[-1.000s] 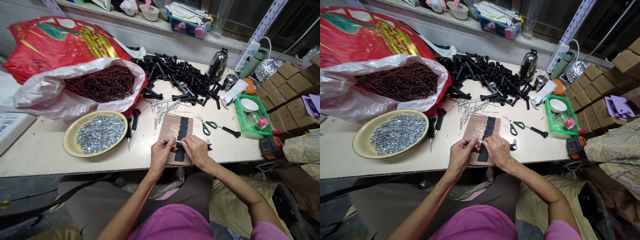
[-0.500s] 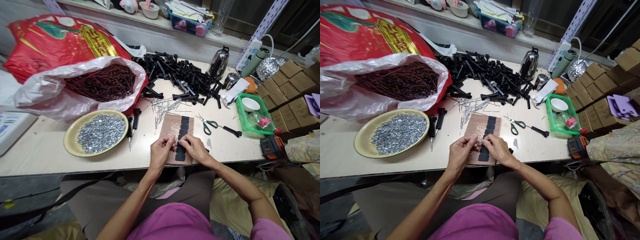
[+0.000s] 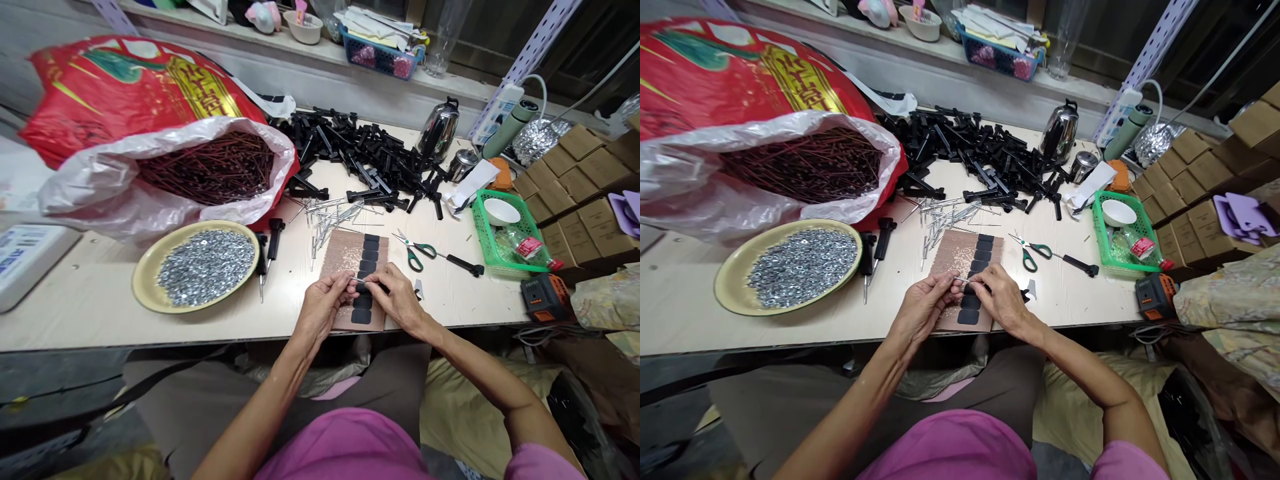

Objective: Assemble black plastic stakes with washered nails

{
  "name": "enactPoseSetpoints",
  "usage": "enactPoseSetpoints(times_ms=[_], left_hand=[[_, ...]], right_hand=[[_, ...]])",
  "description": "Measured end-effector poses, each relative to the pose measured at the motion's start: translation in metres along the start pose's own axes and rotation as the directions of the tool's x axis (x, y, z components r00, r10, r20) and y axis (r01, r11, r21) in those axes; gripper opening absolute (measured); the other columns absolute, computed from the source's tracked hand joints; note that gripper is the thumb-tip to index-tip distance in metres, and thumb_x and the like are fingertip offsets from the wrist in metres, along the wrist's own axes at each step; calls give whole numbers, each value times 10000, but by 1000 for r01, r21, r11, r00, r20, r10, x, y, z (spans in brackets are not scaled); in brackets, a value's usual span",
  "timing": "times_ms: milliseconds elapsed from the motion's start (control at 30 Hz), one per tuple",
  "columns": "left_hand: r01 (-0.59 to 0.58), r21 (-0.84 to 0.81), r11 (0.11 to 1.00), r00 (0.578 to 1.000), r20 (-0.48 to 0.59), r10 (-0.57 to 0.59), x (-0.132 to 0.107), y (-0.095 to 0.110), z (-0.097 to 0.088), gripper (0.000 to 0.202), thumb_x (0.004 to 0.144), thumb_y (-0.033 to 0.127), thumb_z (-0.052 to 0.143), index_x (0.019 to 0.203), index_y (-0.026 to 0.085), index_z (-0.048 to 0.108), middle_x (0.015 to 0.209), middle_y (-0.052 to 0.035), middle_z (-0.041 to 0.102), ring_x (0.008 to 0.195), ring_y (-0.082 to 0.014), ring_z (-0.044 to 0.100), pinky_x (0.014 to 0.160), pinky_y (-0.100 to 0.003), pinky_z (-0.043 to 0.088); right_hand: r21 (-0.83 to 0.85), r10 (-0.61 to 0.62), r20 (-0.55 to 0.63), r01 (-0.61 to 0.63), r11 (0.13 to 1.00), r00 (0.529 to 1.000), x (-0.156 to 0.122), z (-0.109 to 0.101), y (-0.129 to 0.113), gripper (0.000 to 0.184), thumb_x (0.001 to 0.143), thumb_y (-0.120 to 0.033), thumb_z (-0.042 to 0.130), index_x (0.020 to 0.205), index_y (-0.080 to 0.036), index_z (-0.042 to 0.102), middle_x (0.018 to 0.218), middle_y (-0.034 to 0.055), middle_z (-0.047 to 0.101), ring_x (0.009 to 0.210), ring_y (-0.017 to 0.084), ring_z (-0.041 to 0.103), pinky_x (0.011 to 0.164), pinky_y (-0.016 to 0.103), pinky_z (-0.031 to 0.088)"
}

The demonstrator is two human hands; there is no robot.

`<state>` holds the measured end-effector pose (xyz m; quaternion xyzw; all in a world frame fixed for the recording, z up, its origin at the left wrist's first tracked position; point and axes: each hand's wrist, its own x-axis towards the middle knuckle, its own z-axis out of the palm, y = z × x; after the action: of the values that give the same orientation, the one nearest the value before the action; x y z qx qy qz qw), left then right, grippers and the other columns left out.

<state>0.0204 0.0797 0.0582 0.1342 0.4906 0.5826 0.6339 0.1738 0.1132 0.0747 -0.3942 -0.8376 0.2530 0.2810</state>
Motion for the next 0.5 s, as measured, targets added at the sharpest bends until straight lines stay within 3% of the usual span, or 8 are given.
enactPoseSetpoints(times_ms=[100, 167, 233, 300, 333, 400, 500], left_hand=[[-90, 141, 986, 996, -8, 92, 0, -5, -4, 450, 547, 463, 812, 822, 121, 713, 712, -39, 681, 572, -113, 603, 624, -271, 551], [-272, 364, 891, 955, -9, 296, 0, -9, -9, 408, 680, 492, 713, 903, 151, 719, 844, -69, 697, 707, -165, 647, 737, -332, 559], [-456, 615, 643, 845, 72, 530, 4, -12, -17, 341, 808, 457, 585, 984, 195, 714, 1011, -92, 692, 940, -231, 643, 896, -405, 515], [-547, 762, 346, 732, 235, 640, 11, -16, -25, 329, 884, 393, 478, 1052, 215, 697, 1175, -108, 655, 1182, -280, 538, 1030, -465, 419], [-570, 790, 224, 698, 321, 640, 16, -18, -29, 346, 905, 368, 436, 1089, 211, 683, 1241, -114, 629, 1265, -295, 472, 1070, -493, 371], [-591, 804, 57, 674, 454, 583, 26, -22, -37, 388, 927, 348, 385, 1176, 187, 636, 1343, -121, 564, 1361, -318, 359, 1108, -540, 304], [-583, 811, -51, 694, 530, 487, 36, -26, -45, 449, 948, 356, 339, 1300, 164, 539, 1423, -120, 488, 1410, -323, 268, 1114, -554, 292]], right_hand=[[-83, -17, -4, 17, 996, 1000, 0, -2, 6, 189, 951, -226, 477, 948, -201, 665, 841, 32, 581, 790, 141, 587, 725, 248, 484], [-204, -28, -15, 24, 979, 1000, 3, -4, 16, 197, 952, -225, 479, 962, -199, 674, 837, 37, 574, 779, 147, 571, 701, 253, 469], [-348, -36, -13, 29, 937, 999, 9, -7, 31, 185, 941, -223, 501, 947, -193, 683, 837, 45, 571, 770, 159, 547, 678, 265, 444], [-457, -44, 10, 43, 889, 999, 20, -11, 48, 174, 934, -218, 518, 914, -192, 688, 832, 49, 573, 759, 166, 522, 667, 272, 418], [-490, -48, 27, 55, 870, 998, 26, -13, 56, 176, 935, -216, 519, 898, -192, 689, 827, 48, 575, 755, 167, 512, 668, 273, 407], [-531, -62, 58, 83, 844, 996, 40, -17, 70, 187, 940, -213, 514, 872, -193, 687, 821, 47, 580, 757, 168, 500, 674, 275, 392], [-550, -100, 91, 134, 825, 991, 56, -20, 83, 185, 945, -210, 509, 882, -185, 682, 823, 51, 595, 775, 174, 498, 691, 283, 393]])
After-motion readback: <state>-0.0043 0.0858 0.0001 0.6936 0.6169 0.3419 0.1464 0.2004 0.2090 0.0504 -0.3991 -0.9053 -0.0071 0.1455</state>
